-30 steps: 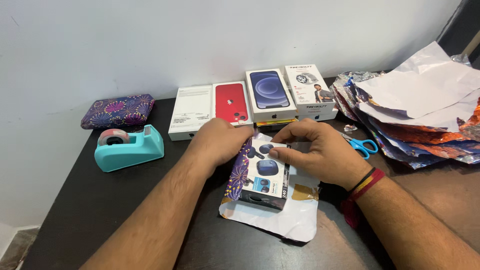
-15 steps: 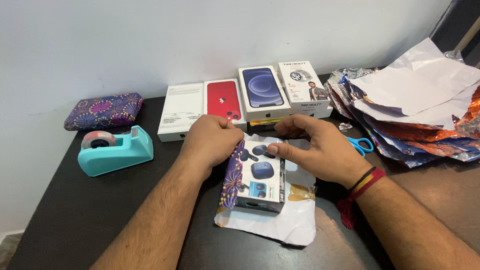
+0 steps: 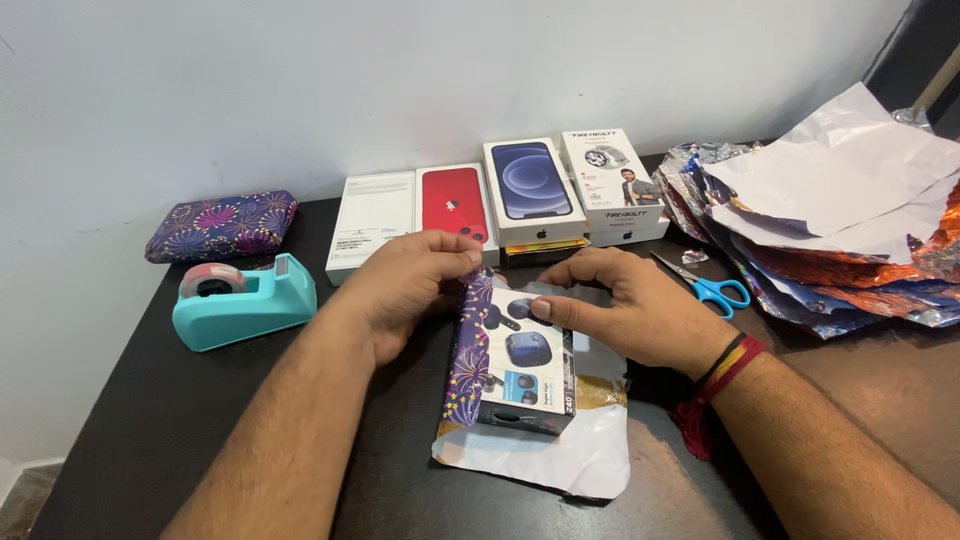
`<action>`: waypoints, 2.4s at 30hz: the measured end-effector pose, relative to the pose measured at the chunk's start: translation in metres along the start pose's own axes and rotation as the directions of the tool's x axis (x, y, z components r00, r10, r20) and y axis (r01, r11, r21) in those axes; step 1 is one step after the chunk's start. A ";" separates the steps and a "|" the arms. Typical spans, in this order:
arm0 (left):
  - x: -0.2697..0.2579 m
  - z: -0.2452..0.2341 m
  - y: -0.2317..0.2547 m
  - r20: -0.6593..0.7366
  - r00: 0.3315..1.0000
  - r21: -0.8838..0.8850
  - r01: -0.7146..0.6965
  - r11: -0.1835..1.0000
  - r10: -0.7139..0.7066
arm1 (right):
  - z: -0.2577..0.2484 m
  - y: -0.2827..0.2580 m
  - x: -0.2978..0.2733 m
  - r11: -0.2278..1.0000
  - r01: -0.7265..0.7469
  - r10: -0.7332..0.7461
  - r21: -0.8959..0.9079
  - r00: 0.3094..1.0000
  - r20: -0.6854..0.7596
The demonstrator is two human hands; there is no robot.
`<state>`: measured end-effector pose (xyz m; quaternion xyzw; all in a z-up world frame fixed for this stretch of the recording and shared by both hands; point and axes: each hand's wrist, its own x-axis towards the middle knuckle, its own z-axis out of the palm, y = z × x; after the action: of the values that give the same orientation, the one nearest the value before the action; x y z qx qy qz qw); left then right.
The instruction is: The person wraps a small rectangular box with patterned wrapping paper. They cut the paper with scissors, fold the edges, and secure the folds with clear tape from a dispenser. The wrapped box is placed on the table.
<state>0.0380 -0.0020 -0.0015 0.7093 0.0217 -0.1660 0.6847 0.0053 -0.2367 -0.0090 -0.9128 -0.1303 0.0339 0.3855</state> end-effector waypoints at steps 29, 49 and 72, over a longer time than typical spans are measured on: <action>-0.001 -0.008 0.003 -0.098 0.994 0.137 0.050 0.989 -0.036 | 0.010 0.011 0.006 0.946 0.323 -0.322 -0.019 0.946 0.039; -0.001 0.007 0.010 -0.098 0.991 0.282 -0.062 0.957 0.093 | 0.014 -0.002 0.003 0.973 0.230 -0.230 0.037 0.973 -0.012; -0.018 -0.031 0.022 0.283 0.951 0.338 -0.222 0.914 0.126 | -0.001 -0.079 0.002 0.940 -0.126 0.196 -0.318 0.961 0.197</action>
<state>0.0333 0.0300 0.0245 0.7962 -0.1616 -0.1950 0.5495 -0.0096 -0.1843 0.0480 -0.9588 -0.1014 0.1486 0.2200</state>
